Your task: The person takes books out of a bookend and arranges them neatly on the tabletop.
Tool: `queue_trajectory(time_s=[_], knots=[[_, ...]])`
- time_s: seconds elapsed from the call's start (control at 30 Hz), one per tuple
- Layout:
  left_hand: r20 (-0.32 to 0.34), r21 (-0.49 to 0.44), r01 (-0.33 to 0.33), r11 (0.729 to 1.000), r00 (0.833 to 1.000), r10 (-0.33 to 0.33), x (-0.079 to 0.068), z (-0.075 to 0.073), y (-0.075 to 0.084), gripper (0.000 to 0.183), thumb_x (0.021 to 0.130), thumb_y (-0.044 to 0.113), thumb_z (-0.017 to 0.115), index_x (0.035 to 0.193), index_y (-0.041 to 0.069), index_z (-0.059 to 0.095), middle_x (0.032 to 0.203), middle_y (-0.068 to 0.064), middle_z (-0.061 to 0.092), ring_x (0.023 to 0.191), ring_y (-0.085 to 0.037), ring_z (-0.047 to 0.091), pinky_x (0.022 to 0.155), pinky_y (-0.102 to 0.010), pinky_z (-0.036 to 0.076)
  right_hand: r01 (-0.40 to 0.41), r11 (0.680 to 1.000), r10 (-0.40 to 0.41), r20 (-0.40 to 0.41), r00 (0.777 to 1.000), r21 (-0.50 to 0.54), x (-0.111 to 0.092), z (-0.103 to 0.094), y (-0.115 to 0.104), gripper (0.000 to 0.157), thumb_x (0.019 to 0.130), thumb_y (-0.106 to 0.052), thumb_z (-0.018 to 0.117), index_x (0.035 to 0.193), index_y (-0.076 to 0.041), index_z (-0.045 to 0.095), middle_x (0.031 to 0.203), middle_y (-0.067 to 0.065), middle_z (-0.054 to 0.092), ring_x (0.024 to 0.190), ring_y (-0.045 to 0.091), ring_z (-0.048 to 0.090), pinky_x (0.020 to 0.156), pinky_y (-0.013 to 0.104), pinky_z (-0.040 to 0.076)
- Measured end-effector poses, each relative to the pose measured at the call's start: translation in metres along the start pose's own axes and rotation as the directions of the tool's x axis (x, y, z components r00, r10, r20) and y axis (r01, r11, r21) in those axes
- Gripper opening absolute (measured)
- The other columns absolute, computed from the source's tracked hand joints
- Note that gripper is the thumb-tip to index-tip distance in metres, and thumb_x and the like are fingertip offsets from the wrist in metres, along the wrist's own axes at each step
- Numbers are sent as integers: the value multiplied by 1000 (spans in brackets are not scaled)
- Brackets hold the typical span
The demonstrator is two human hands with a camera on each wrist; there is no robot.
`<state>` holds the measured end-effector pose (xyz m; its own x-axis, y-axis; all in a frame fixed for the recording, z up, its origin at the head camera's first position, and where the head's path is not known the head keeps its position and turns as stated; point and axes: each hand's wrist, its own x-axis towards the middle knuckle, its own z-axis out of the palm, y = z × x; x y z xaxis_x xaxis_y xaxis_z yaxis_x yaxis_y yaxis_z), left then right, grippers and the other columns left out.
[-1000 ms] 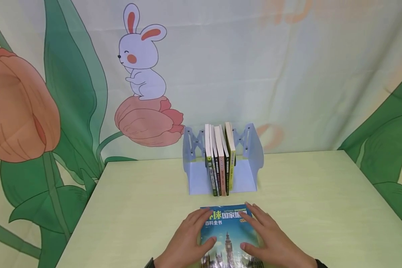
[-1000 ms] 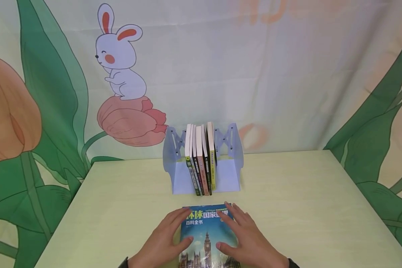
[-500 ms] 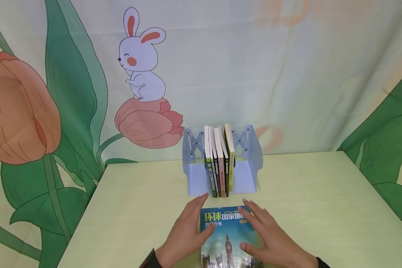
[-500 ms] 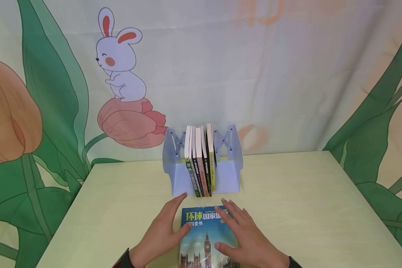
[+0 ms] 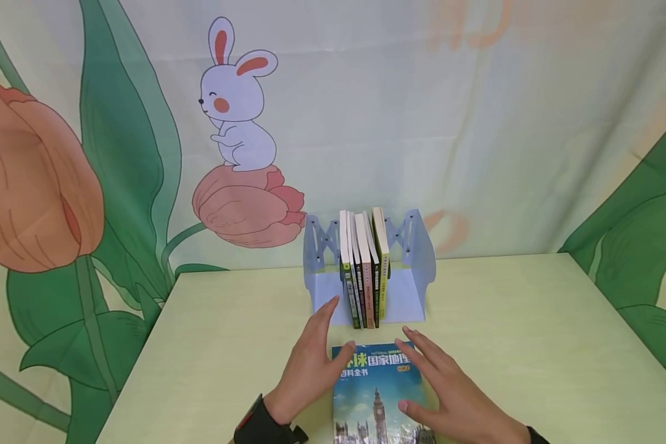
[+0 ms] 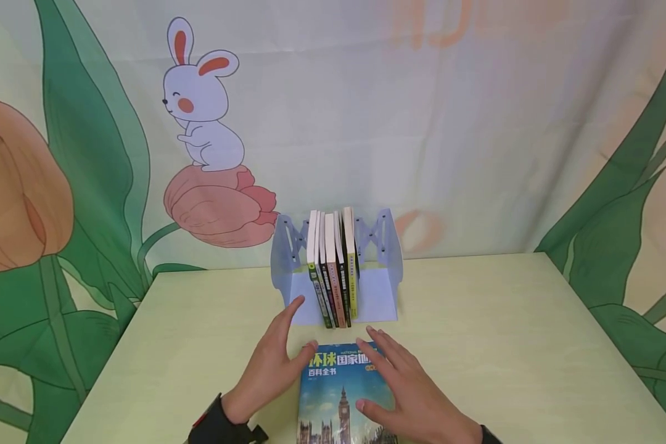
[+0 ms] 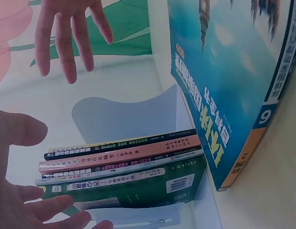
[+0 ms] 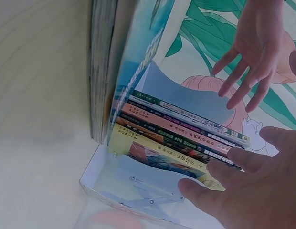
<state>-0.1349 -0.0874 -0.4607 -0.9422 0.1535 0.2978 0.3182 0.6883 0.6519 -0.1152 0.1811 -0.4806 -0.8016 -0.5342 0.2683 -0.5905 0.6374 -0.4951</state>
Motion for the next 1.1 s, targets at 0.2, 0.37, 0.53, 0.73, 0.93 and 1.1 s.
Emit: queue_trajectory(time_s=[0.2,0.37,0.53,0.73,0.93,1.1], knots=[[-58,-28,69,997,996,-71,12,-2,2,72,95,31,62,156,21,25,156,-6,40,142,-27,42,107,-51,42,-1,1000,1,-15,1000,-8,0,-4,-5,80,88,-48,67,155,-36,26,164,-5,20,144,26,32,97,59,46],[-114,-62,100,993,988,-107,21,-2,3,69,95,29,62,155,17,29,151,-6,46,138,-27,47,104,-53,44,-4,1000,3,-26,1000,-13,2,-5,-8,79,89,-52,65,155,-37,25,165,-7,18,144,27,30,98,65,43],[-129,-101,112,988,984,-125,31,-1,3,66,96,30,60,154,16,31,149,-7,49,133,-29,51,100,-52,47,-25,1000,25,-18,1000,-9,3,-6,-10,78,89,-54,64,154,-39,25,165,-9,17,144,27,30,98,66,42],[-152,-106,125,986,978,-141,40,2,4,63,96,31,59,151,14,35,145,-9,53,128,-31,56,97,-53,49,-22,1000,21,-33,999,-21,3,-5,-11,79,89,-52,64,155,-38,23,165,-8,17,144,26,30,99,65,43],[-171,-82,131,988,975,-143,45,6,3,62,96,31,59,150,12,37,139,-9,57,123,-28,58,93,-50,51,0,1000,-1,-54,999,-21,1,-3,-10,76,90,-48,65,155,-37,26,164,-5,20,144,26,31,98,64,43],[-187,-58,138,989,971,-146,49,8,3,59,96,30,59,148,11,40,132,-8,61,116,-25,62,87,-46,54,-12,1000,12,-37,999,-1,1,-4,-10,75,91,-48,64,154,-38,25,164,-8,18,144,25,31,99,62,44]])
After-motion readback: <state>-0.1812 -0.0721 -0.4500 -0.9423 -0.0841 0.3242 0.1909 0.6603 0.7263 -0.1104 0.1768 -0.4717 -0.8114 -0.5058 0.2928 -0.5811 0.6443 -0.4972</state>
